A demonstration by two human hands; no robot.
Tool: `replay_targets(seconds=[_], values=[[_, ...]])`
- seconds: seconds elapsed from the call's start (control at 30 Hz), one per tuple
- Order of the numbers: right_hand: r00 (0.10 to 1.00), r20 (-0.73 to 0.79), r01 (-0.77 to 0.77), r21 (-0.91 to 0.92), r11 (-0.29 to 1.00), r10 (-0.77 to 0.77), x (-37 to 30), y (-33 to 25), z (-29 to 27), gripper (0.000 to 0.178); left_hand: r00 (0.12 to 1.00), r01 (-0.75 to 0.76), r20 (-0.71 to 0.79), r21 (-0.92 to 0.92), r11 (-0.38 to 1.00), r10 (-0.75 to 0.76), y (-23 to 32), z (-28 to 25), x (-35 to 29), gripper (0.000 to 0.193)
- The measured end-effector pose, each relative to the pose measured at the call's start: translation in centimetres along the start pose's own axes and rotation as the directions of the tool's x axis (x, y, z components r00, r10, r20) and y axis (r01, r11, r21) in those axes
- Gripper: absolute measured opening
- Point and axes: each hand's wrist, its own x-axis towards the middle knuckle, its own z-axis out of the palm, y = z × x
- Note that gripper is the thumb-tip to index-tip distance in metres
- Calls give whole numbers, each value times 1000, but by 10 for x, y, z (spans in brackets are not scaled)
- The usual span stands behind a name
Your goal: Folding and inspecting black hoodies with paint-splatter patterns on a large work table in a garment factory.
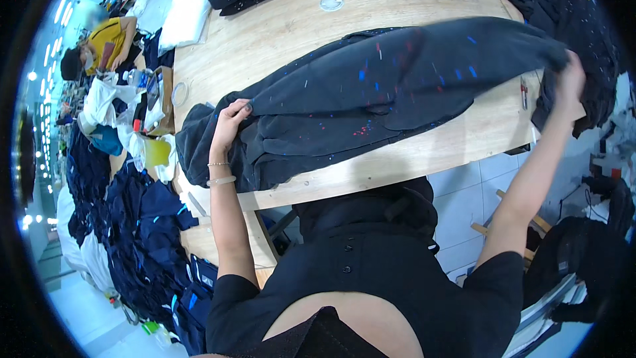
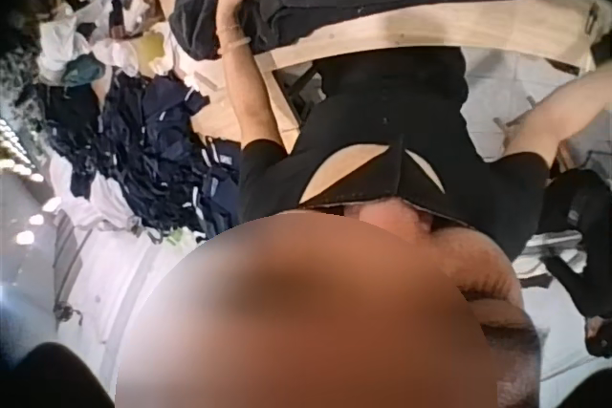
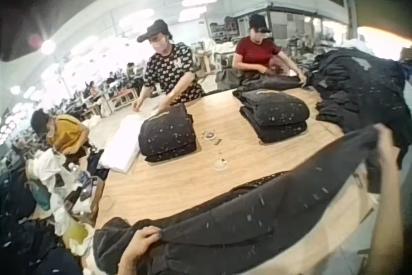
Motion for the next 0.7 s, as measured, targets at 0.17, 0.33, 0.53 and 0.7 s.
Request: replay_targets(seconds=[0.17,0.33,0.53,0.7], values=[[925,-24,-375,118,920,380,-10,51,46,19,963,191,-240,272,943,-126,-9,30,46,41],[988,-14,-132,-572,810,151,-103,-76,79,48,945,260,-323,647,717,-51,39,42,37,36],[648,569,-543,-122,831,507,-283,-155,188,60,962,-175,-38,680,713,272,104,146,82,36],[727,406,-668,228,709,554,-279,-148,214,46,968,-251,140,634,732,210,102,187,115,27]])
